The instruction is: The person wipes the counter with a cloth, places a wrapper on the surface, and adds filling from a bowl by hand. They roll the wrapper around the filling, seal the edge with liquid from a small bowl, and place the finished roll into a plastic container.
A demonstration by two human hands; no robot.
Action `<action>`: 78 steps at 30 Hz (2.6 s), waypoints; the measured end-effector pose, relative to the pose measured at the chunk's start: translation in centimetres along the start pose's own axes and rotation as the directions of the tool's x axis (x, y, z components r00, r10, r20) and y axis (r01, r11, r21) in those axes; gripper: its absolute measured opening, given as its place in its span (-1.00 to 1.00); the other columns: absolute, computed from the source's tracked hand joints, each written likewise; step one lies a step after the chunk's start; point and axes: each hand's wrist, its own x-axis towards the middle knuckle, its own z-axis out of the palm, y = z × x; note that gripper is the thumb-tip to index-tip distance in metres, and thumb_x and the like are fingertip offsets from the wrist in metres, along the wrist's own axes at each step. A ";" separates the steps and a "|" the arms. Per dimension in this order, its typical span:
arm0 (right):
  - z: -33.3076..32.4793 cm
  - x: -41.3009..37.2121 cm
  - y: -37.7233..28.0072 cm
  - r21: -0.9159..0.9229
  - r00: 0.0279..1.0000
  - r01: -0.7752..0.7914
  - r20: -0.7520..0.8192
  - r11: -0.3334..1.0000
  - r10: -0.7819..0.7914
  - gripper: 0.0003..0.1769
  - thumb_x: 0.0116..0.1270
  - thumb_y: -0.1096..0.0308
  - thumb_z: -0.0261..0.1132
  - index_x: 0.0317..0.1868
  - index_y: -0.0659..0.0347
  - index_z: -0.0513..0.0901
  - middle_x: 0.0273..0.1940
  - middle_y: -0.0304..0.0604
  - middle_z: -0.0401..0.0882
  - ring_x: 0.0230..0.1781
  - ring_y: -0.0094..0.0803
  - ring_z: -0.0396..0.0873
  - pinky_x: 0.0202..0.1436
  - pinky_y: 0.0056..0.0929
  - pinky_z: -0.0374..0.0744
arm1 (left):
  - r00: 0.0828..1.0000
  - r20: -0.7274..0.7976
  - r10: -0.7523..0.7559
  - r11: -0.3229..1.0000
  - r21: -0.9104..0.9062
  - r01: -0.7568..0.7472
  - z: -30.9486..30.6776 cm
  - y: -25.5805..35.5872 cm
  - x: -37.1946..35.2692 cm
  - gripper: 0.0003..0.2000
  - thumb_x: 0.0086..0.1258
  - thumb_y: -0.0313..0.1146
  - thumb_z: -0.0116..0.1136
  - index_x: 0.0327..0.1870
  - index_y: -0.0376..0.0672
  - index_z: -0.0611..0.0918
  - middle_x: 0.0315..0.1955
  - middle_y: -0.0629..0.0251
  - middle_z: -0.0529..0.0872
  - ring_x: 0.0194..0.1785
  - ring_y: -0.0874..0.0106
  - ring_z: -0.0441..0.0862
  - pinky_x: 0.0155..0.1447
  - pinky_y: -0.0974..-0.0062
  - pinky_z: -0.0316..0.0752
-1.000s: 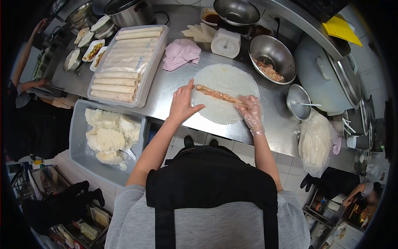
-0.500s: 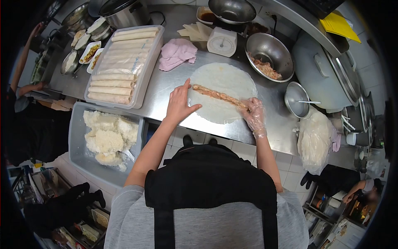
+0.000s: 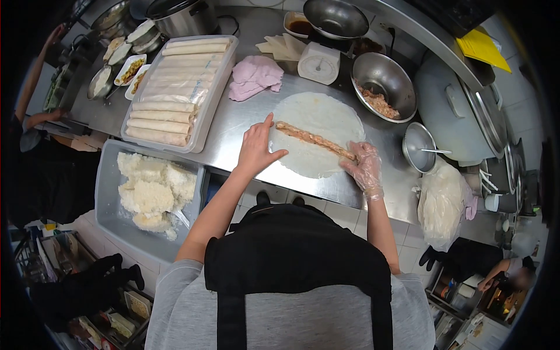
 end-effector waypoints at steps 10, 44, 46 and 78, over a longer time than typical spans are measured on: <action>6.1 6.4 -8.5 -0.221 0.979 0.196 0.102 0.955 -0.177 -0.80 0.03 0.21 0.37 -0.39 0.14 0.66 -0.28 -0.15 0.55 -0.12 -0.17 0.51 0.08 -0.11 0.40 | 0.999 -0.030 0.013 0.999 -0.049 -0.015 0.0 -0.4 -0.1 0.05 -0.06 -0.13 0.48 0.46 -0.26 0.10 0.14 0.13 0.50 0.22 0.17 0.36 0.32 0.24 0.20; 1.2 0.2 -2.8 -0.020 0.991 -0.054 -0.123 0.998 0.051 -0.66 -0.01 0.25 0.46 -0.18 0.12 0.71 -0.22 -0.14 0.58 -0.11 -0.15 0.50 0.02 -0.16 0.43 | 0.998 -0.012 0.054 0.997 -0.054 -0.054 0.0 -0.3 0.1 0.08 -0.03 -0.20 0.48 0.48 -0.26 -0.02 0.16 0.13 0.49 0.22 0.14 0.37 0.32 0.18 0.17; 1.0 -0.2 -2.3 -0.005 0.991 -0.061 -0.116 0.998 0.060 -0.61 -0.01 0.28 0.46 -0.10 0.14 0.71 -0.15 -0.12 0.59 -0.07 -0.13 0.49 0.05 -0.21 0.46 | 0.999 -0.007 0.039 0.996 -0.078 -0.040 -0.2 0.0 0.0 0.06 -0.04 -0.21 0.49 0.47 -0.25 0.03 0.17 0.12 0.48 0.23 0.14 0.37 0.31 0.17 0.17; -2.9 -1.3 -2.6 0.100 0.993 0.019 -0.116 0.995 -0.007 -0.20 -0.02 0.15 0.51 0.26 0.14 0.44 0.19 0.01 0.41 0.22 -0.03 0.35 0.29 -0.13 0.38 | 0.670 0.402 0.624 0.763 -0.129 -0.634 0.9 3.6 3.9 -0.89 0.33 -0.35 0.08 -0.31 -0.16 0.45 -0.31 0.20 0.55 -0.16 0.24 0.54 -0.11 0.33 0.40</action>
